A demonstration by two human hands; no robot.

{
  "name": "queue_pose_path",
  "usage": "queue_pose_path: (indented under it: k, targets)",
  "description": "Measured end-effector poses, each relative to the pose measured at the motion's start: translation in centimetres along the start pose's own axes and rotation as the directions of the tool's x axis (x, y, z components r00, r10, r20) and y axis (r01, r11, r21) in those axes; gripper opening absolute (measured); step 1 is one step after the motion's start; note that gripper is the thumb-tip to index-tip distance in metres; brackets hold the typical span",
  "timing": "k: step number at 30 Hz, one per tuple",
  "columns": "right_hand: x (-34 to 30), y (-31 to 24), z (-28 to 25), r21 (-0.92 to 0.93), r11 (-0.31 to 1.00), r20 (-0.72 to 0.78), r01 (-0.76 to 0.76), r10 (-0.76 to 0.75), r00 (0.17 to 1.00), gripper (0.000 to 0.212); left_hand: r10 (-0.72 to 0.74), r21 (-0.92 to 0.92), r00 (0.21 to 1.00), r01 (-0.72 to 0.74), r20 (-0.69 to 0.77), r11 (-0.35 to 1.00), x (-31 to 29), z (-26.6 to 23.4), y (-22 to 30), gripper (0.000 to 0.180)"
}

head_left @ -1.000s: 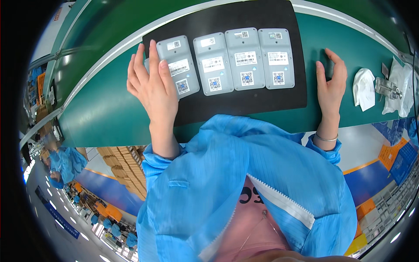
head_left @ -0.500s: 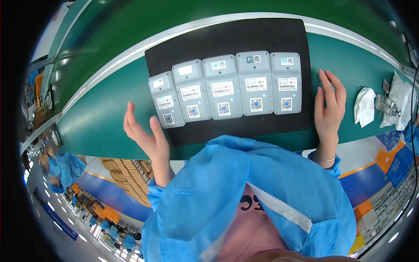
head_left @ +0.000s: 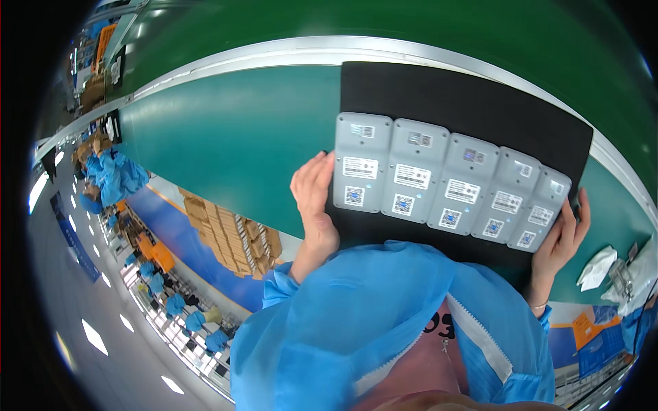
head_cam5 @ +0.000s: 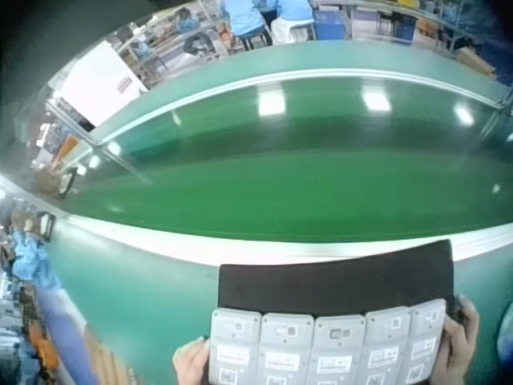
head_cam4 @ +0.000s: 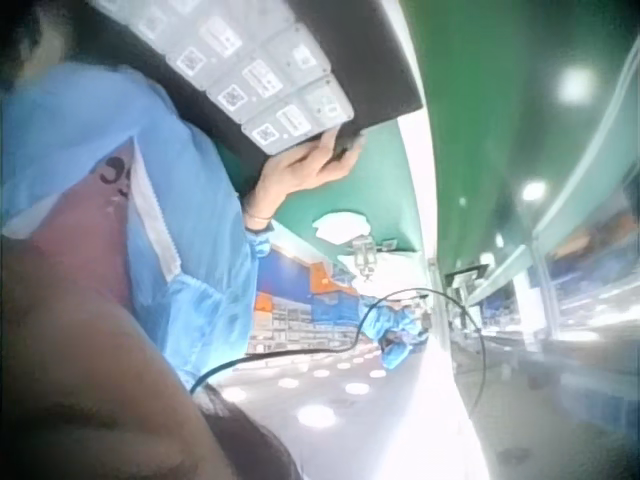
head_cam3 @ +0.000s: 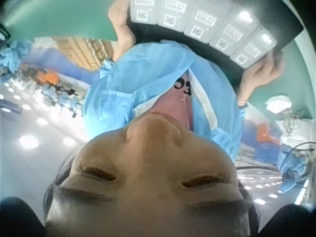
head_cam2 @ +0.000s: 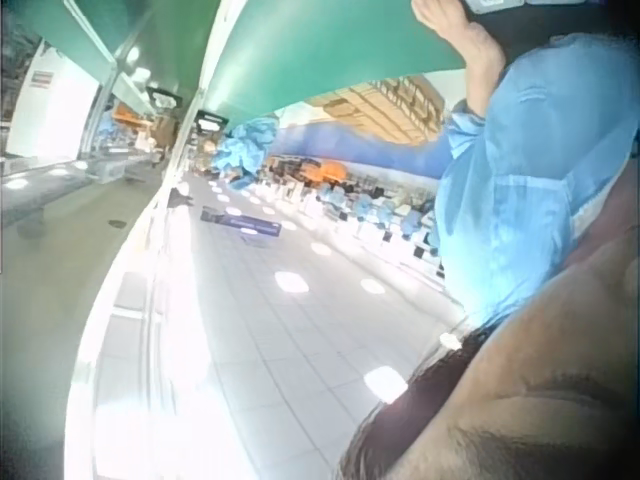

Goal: The person wipes the surfaces of electronic devices with a cloth, stacks them together, and then folds a piece of white material at a workstation.

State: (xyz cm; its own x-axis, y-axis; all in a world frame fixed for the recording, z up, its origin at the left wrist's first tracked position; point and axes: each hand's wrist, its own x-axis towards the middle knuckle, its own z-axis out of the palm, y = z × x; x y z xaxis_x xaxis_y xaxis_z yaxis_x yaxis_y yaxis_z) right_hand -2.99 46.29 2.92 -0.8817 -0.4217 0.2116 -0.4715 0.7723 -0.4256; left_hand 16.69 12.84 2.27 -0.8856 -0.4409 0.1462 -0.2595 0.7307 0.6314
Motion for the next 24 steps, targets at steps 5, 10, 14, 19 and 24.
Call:
queue_pose_path:
  k: [5,10,14,19,24]
  targets:
    - [-0.1,0.6,0.5,0.085,0.995,0.024,-0.045,0.043,0.999,0.030,-0.048,-0.006,0.999,0.048,-0.013,0.999,0.3,0.3,0.7,0.085]
    - [0.3,0.4,0.1,0.043,0.999,0.021,-0.008,0.007,1.000,0.030,-0.016,-0.032,1.000,0.015,-0.014,0.999,0.6,0.1,0.9,0.091]
    - [0.2,1.0,0.6,0.098,0.995,-0.001,0.016,-0.016,1.000,0.030,-0.011,-0.059,1.000,0.010,-0.021,0.998,0.5,0.6,0.7,0.092]
    - [0.2,1.1,0.5,0.082,0.996,-0.002,0.021,-0.021,1.000,0.030,-0.027,-0.052,0.999,0.025,-0.033,0.998,0.4,0.7,0.7,0.092]
    - [0.6,0.5,0.5,0.074,0.997,0.001,-0.001,0.001,1.000,0.030,-0.029,-0.025,0.998,0.027,-0.053,0.999,0.6,0.6,0.7,0.090]
